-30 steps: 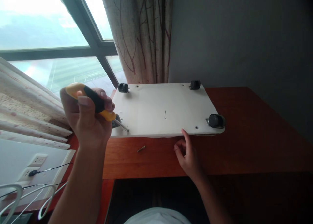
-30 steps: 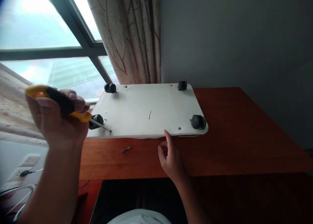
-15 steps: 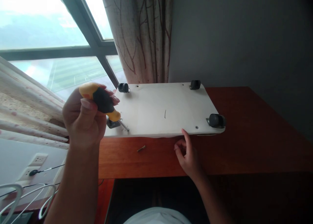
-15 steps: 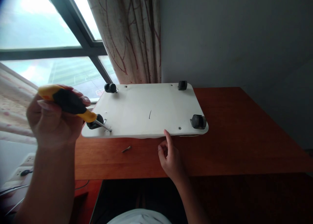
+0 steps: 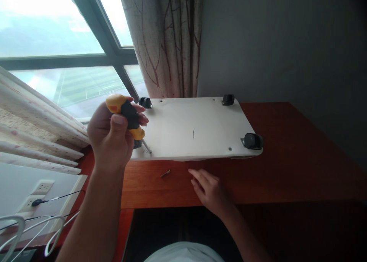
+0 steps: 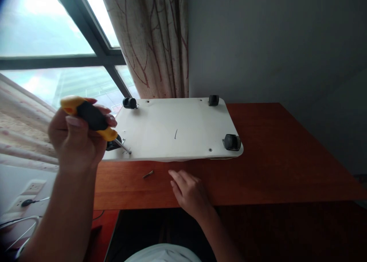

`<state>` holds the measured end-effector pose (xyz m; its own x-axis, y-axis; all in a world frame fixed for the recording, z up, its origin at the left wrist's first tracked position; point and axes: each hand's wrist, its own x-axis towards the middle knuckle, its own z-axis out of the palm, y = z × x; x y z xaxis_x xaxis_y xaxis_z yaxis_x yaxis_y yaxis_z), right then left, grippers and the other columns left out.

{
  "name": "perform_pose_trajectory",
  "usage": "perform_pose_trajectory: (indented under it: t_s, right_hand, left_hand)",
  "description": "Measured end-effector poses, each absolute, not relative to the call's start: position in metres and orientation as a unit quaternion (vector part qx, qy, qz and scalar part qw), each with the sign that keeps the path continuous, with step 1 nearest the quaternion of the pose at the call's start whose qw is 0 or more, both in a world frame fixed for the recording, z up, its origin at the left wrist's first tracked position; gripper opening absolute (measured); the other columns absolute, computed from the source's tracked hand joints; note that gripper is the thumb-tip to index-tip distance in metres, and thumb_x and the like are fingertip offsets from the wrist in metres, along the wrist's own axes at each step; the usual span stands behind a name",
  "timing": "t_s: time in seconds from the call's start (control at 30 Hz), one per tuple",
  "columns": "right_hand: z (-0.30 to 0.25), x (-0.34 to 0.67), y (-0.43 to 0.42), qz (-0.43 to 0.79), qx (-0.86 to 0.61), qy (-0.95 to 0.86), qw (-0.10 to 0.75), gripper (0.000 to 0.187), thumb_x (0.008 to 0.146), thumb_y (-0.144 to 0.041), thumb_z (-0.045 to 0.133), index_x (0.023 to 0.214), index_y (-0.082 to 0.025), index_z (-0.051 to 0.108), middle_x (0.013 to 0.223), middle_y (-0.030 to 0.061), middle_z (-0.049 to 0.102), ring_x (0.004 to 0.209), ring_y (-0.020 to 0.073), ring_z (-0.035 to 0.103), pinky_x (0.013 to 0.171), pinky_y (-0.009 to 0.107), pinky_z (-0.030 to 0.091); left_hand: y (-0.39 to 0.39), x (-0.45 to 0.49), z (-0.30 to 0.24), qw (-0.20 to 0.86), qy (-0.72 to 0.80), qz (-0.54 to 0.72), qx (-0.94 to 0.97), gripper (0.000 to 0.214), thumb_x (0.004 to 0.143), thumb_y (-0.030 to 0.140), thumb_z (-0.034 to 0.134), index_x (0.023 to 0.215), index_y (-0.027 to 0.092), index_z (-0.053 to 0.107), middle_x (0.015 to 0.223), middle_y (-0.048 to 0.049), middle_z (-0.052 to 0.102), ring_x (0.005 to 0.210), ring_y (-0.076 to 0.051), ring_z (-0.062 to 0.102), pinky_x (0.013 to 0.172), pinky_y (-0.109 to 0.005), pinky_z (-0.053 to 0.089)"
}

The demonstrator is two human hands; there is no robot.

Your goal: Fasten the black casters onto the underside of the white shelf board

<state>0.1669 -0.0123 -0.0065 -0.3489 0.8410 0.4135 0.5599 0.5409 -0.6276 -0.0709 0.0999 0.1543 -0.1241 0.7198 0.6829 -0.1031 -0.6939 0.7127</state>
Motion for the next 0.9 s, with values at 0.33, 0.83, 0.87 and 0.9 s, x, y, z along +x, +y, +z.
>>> perform_pose_trajectory:
  t_s: [0.33, 0.83, 0.87, 0.9]
  right_hand:
    - [0.026, 0.093, 0.020, 0.185, -0.467, -0.858, 0.107, 0.033, 0.100, -0.026, 0.047, 0.128, -0.020, 0.062, 0.113, 0.0093, 0.068, 0.087, 0.0215, 0.070, 0.069, 0.031, 0.057]
    - [0.118, 0.157, 0.053, 0.356, -0.374, -0.804, 0.294, 0.011, 0.094, -0.020, 0.062, 0.100, -0.022, 0.071, 0.099, 0.0017, 0.070, 0.088, 0.0125, 0.066, 0.075, 0.023, 0.053]
    - [0.126, 0.159, 0.066, 0.335, -0.379, -0.805, 0.309, 0.011, 0.095, -0.023, 0.062, 0.101, -0.022, 0.072, 0.098, 0.0020, 0.071, 0.085, 0.0128, 0.065, 0.072, 0.024, 0.052]
    - [0.133, 0.159, 0.082, 0.308, -0.385, -0.808, 0.322, 0.011, 0.094, -0.023, 0.063, 0.100, -0.021, 0.072, 0.098, 0.0024, 0.071, 0.083, 0.0128, 0.065, 0.071, 0.024, 0.052]
  left_hand:
    - [0.102, -0.073, 0.156, 0.245, 0.271, 0.703, 0.610, 0.033, 0.084, 0.043, 0.077, 0.107, 0.020, 0.072, 0.086, -0.0046, 0.074, 0.067, -0.016, 0.070, 0.056, -0.028, 0.058]
    - [0.096, -0.094, 0.168, 0.254, 0.332, 0.696, 0.584, 0.028, 0.086, 0.042, 0.075, 0.104, 0.021, 0.076, 0.091, -0.0070, 0.076, 0.066, -0.018, 0.072, 0.058, -0.033, 0.064]
    - [0.098, -0.096, 0.171, 0.252, 0.321, 0.703, 0.582, 0.028, 0.087, 0.044, 0.074, 0.102, 0.021, 0.076, 0.090, -0.0063, 0.076, 0.065, -0.017, 0.071, 0.057, -0.032, 0.064]
    - [0.100, -0.098, 0.174, 0.246, 0.306, 0.716, 0.578, 0.029, 0.088, 0.046, 0.072, 0.102, 0.020, 0.076, 0.089, -0.0054, 0.076, 0.063, -0.015, 0.070, 0.056, -0.030, 0.063]
